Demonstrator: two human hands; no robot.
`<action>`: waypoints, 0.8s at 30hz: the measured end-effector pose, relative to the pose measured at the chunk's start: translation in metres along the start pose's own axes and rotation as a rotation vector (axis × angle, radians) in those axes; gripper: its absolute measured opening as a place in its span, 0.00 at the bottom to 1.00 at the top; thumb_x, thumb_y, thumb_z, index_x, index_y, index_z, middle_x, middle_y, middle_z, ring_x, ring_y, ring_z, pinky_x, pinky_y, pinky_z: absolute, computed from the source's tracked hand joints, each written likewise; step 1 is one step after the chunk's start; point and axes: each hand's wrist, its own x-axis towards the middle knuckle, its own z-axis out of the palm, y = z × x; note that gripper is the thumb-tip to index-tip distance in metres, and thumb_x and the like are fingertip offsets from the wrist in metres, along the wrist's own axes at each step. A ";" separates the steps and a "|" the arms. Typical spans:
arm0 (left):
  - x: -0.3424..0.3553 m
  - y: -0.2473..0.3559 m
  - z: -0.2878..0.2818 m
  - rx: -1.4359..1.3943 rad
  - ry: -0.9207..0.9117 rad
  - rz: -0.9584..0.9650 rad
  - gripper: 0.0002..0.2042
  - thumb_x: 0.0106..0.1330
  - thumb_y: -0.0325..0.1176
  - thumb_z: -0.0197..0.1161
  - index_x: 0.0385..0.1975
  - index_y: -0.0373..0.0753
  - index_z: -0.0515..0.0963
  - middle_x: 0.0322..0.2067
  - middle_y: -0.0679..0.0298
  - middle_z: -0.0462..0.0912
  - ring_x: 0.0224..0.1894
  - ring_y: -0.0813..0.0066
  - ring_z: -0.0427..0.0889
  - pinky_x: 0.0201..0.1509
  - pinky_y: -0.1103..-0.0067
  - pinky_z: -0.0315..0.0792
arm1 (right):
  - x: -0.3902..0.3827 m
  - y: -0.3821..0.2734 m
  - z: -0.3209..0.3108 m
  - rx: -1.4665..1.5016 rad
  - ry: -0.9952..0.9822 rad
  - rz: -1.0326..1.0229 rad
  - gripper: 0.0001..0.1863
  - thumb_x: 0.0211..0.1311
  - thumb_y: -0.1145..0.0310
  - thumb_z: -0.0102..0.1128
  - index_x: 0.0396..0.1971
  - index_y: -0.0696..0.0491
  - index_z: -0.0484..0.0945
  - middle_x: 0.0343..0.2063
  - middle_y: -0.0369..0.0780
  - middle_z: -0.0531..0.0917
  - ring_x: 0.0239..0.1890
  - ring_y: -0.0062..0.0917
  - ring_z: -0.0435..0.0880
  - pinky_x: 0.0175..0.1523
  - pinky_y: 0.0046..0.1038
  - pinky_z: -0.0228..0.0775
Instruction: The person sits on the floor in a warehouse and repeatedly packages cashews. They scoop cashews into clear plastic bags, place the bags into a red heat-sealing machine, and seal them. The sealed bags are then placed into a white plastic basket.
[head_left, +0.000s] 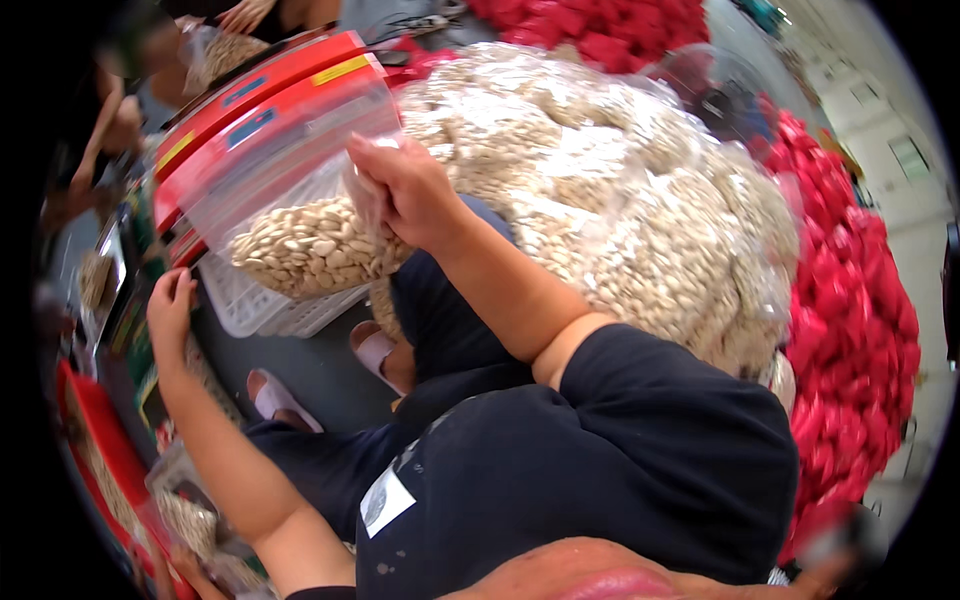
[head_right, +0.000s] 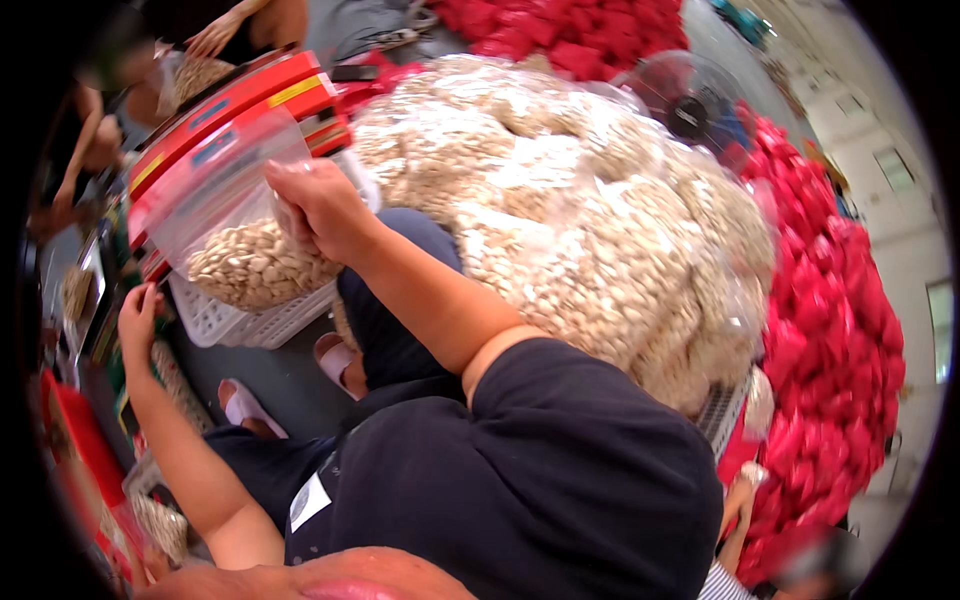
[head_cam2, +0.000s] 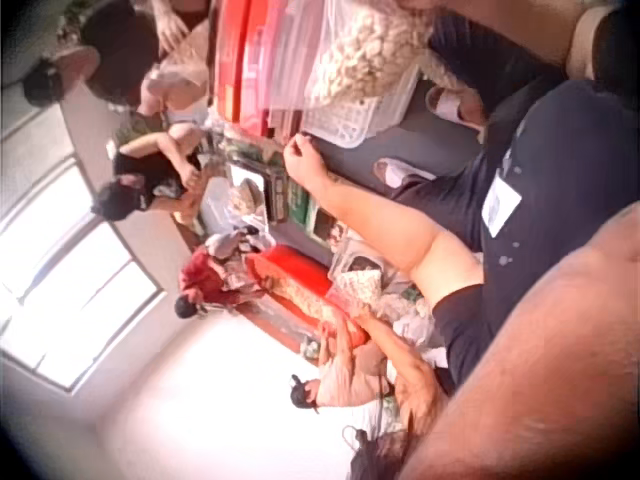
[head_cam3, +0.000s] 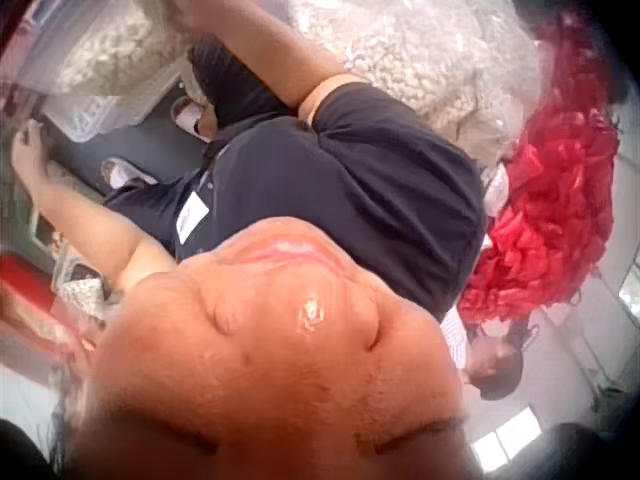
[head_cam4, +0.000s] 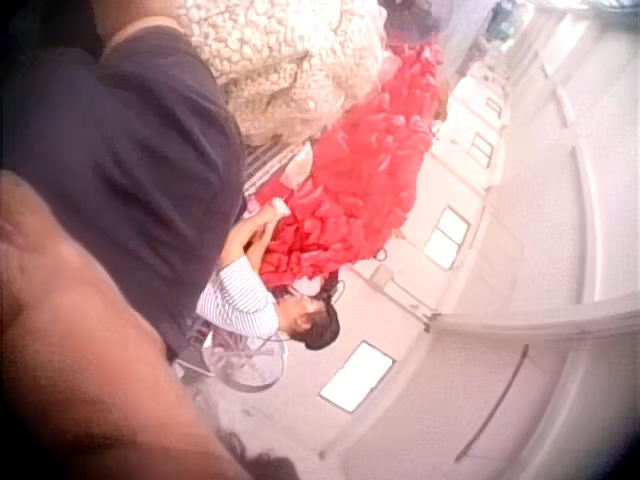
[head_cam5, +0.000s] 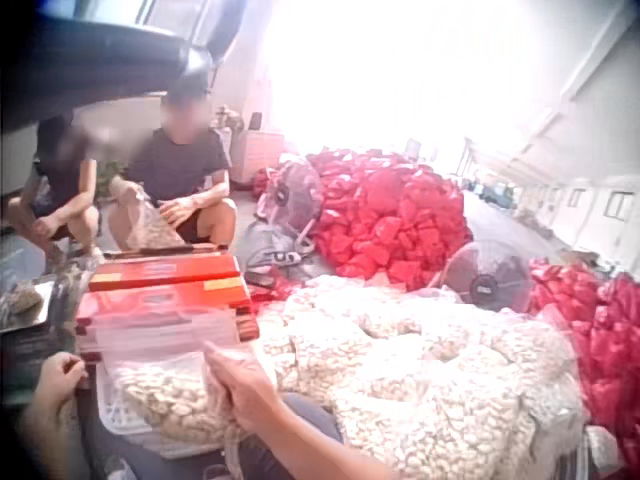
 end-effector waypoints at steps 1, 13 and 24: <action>0.001 0.005 0.001 0.029 -0.037 0.017 0.13 0.61 0.38 0.52 0.36 0.34 0.73 0.25 0.66 0.76 0.25 0.83 0.72 0.30 0.86 0.66 | -0.009 -0.024 -0.003 -0.027 0.150 -0.046 0.20 0.59 0.63 0.48 0.08 0.50 0.63 0.06 0.30 0.63 0.08 0.15 0.59 0.14 0.16 0.48; -0.013 0.080 0.032 -0.061 -0.395 0.174 0.12 0.61 0.30 0.51 0.43 0.32 0.70 0.30 0.64 0.76 0.32 0.80 0.74 0.36 0.84 0.68 | -0.206 -0.266 -0.074 -0.582 1.126 -1.620 0.09 0.58 0.66 0.49 0.22 0.54 0.72 0.20 0.35 0.72 0.20 0.16 0.68 0.26 0.17 0.61; -0.049 0.111 0.006 0.024 -0.356 0.166 0.13 0.57 0.28 0.55 0.42 0.32 0.70 0.30 0.64 0.77 0.32 0.80 0.75 0.37 0.84 0.69 | -0.097 -0.152 -0.117 -1.179 0.359 -0.056 0.12 0.57 0.64 0.52 0.29 0.57 0.77 0.23 0.33 0.79 0.24 0.14 0.74 0.32 0.17 0.65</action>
